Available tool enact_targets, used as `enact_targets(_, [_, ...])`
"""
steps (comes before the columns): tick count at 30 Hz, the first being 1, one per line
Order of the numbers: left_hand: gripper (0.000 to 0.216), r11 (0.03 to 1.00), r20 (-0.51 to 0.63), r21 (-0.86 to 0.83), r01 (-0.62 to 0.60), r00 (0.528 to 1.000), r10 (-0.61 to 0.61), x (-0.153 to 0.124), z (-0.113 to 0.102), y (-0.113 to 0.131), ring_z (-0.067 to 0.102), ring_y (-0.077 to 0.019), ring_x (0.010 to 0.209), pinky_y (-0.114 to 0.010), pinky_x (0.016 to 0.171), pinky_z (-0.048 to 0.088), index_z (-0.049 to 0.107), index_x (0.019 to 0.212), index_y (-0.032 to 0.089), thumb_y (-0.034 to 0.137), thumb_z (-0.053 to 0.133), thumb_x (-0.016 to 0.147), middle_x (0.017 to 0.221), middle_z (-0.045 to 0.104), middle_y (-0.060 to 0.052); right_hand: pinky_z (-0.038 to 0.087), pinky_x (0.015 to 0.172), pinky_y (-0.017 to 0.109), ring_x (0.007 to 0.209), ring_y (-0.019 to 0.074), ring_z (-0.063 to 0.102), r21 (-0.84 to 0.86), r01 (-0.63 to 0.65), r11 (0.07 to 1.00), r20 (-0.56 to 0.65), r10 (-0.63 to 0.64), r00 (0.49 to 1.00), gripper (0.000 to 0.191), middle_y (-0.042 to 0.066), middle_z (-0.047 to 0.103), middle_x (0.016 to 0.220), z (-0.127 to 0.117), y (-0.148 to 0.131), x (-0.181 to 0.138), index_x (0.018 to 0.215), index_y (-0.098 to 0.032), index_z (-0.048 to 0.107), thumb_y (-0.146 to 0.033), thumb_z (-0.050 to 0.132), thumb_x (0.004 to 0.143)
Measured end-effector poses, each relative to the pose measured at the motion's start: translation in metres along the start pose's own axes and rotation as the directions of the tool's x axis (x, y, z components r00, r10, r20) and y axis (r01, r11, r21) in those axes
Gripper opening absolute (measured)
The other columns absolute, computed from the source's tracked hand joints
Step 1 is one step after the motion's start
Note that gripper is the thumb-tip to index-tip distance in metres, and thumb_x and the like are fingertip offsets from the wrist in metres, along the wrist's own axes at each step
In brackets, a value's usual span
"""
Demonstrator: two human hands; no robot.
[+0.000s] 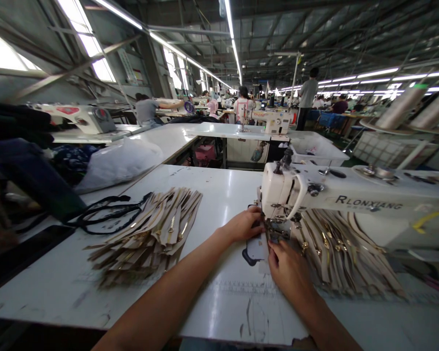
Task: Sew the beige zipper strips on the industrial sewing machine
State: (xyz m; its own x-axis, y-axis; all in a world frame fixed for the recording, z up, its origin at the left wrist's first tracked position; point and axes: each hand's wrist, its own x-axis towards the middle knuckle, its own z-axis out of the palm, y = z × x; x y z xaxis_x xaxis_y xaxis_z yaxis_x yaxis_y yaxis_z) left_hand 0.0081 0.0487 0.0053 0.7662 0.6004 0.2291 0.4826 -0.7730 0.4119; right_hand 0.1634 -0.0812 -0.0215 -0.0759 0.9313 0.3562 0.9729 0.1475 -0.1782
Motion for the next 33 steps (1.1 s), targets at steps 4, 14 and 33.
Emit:
enact_targets(4, [0.02,0.983,0.065,0.163,0.088,0.993,-0.099,-0.005,-0.012,0.023,0.062,-0.0233,0.091,-0.031,0.079,0.052,0.064,0.087,0.016,0.033,0.072,0.081,0.098,0.062,-0.007,0.046,0.065,0.027,0.076,0.0181,0.066,0.072,-0.006,0.997,-0.014,0.007,1.0,0.027,0.006,0.069,0.088,-0.004,0.0,-0.001,0.099,-0.02,0.069,-0.014,0.044,0.089])
enact_targets(14, [0.025,0.978,0.128,-0.009,-0.207,0.97,0.206,-0.027,-0.012,0.034,0.063,-0.0178,0.087,-0.025,0.074,0.048,0.062,0.112,0.021,0.028,0.065,0.088,0.102,0.063,-0.004,0.04,0.066,0.027,0.072,0.0164,0.058,0.266,0.031,0.963,-0.051,-0.018,0.999,0.01,0.003,0.06,0.077,-0.009,0.007,-0.008,0.077,-0.02,0.056,-0.013,0.049,0.079])
enact_targets(33, [0.02,0.96,0.103,-0.023,-0.278,0.955,0.279,-0.032,0.001,0.033,0.063,-0.0173,0.082,-0.026,0.074,0.048,0.072,0.107,0.023,0.022,0.059,0.092,0.101,0.065,-0.007,0.037,0.058,0.024,0.063,0.0136,0.053,0.406,0.148,0.902,-0.18,-0.08,0.98,0.02,0.0,0.054,0.064,-0.02,0.023,-0.01,0.069,-0.02,0.058,-0.017,0.046,0.083])
